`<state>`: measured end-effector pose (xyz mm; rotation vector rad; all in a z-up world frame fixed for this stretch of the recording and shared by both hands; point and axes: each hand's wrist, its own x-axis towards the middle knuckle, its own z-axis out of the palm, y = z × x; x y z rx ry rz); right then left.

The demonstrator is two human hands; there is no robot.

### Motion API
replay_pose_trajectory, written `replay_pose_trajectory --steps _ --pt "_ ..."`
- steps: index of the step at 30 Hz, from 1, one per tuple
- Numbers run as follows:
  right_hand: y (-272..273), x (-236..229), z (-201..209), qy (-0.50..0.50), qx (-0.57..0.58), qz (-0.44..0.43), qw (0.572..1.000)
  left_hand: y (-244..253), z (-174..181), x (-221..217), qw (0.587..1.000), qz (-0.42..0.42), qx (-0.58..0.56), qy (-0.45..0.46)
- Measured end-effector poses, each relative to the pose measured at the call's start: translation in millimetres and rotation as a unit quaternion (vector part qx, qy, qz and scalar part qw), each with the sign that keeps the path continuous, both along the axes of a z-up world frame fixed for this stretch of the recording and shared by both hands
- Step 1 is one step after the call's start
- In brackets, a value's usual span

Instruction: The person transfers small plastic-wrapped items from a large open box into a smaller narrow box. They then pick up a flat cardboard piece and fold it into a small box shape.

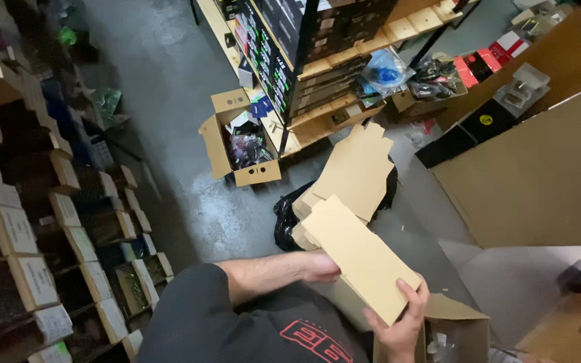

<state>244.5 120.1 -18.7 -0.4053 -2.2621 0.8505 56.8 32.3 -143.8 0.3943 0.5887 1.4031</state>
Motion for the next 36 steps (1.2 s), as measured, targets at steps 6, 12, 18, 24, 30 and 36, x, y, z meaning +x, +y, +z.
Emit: replay_pose_trajectory --steps 6,12,18,24,30,36 --pt "2.8 -5.0 6.6 0.0 0.038 -0.072 0.997 -28.8 112.7 -73.2 0.888 0.296 -0.347 -0.055" --pt "5.6 -16.2 8.3 -0.004 0.121 -0.027 0.992 -43.7 177.0 -61.4 0.723 0.302 -0.078 0.616" --pt "-3.9 -31.7 23.1 0.011 0.28 0.038 0.959 -33.8 160.8 -50.0 0.866 -0.023 -0.198 0.459" --pt "-2.9 -28.5 28.7 0.058 0.263 0.064 0.961 -31.9 154.7 -44.4 0.985 -0.021 -0.064 0.161" --pt "-5.1 -15.2 12.9 0.094 0.112 0.086 0.985 -30.0 161.2 -33.4 0.981 -0.085 -0.151 0.088" --pt "-9.4 -3.2 6.7 0.165 0.049 0.059 0.983 -22.5 161.4 -19.4 0.984 -0.102 -0.136 -0.055"
